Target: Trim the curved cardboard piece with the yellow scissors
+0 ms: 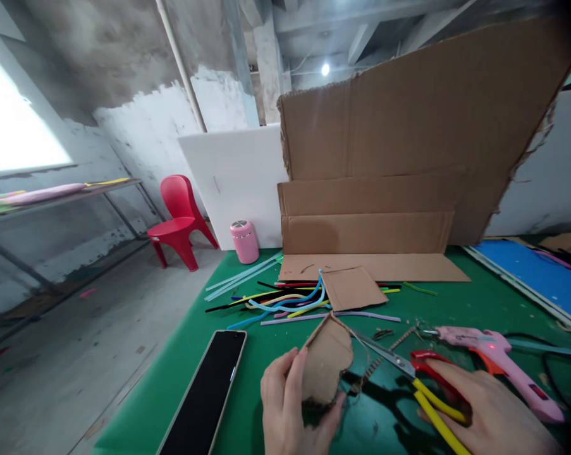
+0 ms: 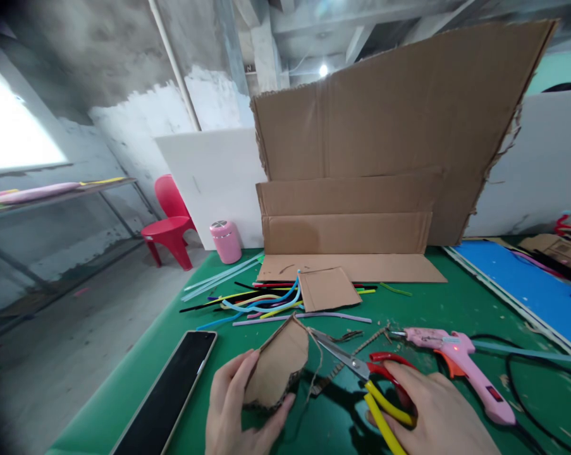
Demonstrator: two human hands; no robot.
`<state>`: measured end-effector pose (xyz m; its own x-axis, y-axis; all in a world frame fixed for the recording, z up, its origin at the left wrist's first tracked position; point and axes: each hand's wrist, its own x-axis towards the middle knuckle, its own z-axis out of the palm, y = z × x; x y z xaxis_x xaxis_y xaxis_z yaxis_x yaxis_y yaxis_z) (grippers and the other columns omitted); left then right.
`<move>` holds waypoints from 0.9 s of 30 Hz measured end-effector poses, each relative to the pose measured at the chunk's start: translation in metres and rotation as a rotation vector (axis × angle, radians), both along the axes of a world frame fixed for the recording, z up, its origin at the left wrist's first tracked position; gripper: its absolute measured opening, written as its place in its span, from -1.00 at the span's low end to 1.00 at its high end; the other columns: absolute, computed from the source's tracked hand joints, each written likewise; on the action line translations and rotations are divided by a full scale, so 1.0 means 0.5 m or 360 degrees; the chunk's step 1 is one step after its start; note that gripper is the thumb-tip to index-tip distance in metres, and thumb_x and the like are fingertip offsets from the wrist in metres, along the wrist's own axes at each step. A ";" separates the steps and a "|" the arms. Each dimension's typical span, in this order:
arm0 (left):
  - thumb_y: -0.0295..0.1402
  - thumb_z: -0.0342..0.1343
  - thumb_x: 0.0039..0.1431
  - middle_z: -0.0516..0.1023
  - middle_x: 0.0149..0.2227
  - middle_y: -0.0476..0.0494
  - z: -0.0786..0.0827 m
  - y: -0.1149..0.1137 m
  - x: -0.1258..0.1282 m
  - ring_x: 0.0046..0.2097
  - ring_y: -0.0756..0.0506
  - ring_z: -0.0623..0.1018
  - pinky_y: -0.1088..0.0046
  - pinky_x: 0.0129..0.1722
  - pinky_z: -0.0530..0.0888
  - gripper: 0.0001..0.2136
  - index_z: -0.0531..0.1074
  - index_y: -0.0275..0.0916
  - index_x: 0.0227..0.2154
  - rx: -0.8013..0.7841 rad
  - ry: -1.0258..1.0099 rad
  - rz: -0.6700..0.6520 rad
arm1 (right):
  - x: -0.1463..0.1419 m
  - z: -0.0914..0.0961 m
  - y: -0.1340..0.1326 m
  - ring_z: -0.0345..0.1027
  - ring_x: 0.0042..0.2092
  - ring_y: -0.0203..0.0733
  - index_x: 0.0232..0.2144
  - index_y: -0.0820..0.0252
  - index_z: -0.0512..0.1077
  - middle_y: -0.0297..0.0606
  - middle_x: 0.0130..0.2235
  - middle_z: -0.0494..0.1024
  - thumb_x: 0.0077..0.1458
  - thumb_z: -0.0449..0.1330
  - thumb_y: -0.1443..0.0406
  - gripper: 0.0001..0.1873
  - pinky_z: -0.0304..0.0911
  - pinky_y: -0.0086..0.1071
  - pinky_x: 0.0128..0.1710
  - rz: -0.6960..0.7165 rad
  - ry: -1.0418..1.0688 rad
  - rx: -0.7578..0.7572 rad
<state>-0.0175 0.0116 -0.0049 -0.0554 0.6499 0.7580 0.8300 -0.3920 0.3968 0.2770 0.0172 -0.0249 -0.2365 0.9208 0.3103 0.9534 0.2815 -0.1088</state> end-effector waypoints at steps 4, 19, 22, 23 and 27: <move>-0.24 0.16 0.12 0.37 -0.11 -0.28 0.001 0.001 0.000 -0.10 -0.26 0.45 0.17 -0.20 0.49 -0.54 0.27 -0.20 0.07 -0.0014 0.0009 0.0057 | 0.001 -0.002 -0.006 0.51 -0.22 -0.05 -0.09 -0.02 0.51 -0.32 -0.15 0.60 0.03 0.16 -0.07 -0.54 0.47 -0.29 -0.30 -0.0022 0.0039 -0.0101; -0.33 0.18 0.10 0.36 -0.11 -0.28 0.007 -0.001 0.005 -0.08 -0.25 0.44 0.23 -0.18 0.48 -0.52 0.26 -0.22 0.09 0.0011 -0.0022 -0.0002 | -0.015 -0.011 -0.011 0.47 -0.11 -0.02 -0.04 0.03 0.47 -0.28 -0.06 0.56 0.12 0.08 -0.06 -0.51 0.43 -0.24 -0.16 -0.0042 0.0068 -0.0296; -0.34 0.18 0.10 0.36 -0.10 -0.29 0.008 -0.002 0.005 -0.08 -0.25 0.43 0.22 -0.18 0.49 -0.52 0.24 -0.22 0.09 -0.0013 -0.0021 0.0002 | -0.021 -0.008 -0.012 0.49 -0.14 -0.04 -0.06 0.02 0.47 -0.31 -0.08 0.57 0.13 0.08 -0.04 -0.55 0.44 -0.29 -0.23 -0.0002 0.0081 -0.0289; -0.34 0.18 0.10 0.36 -0.10 -0.29 0.008 -0.002 0.004 -0.09 -0.25 0.43 0.22 -0.19 0.49 -0.52 0.24 -0.23 0.10 -0.0008 -0.0013 0.0003 | -0.023 -0.006 -0.013 0.49 -0.15 -0.05 -0.06 0.01 0.47 -0.32 -0.09 0.58 0.13 0.08 -0.04 -0.55 0.44 -0.30 -0.24 0.0009 0.0086 -0.0279; -0.30 0.17 0.11 0.37 -0.12 -0.29 0.007 -0.001 0.004 -0.11 -0.25 0.44 0.21 -0.22 0.49 -0.51 0.23 -0.21 0.10 0.0052 0.0035 0.0033 | -0.032 0.003 -0.014 0.50 -0.20 -0.05 -0.06 -0.01 0.46 -0.32 -0.12 0.59 0.14 0.07 -0.04 -0.57 0.45 -0.29 -0.26 -0.0003 0.0073 -0.0261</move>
<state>-0.0153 0.0112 -0.0011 -0.0519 0.6236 0.7800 0.8463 -0.3872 0.3658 0.2611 0.0103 -0.0234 -0.2236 0.9604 0.1662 0.9468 0.2545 -0.1968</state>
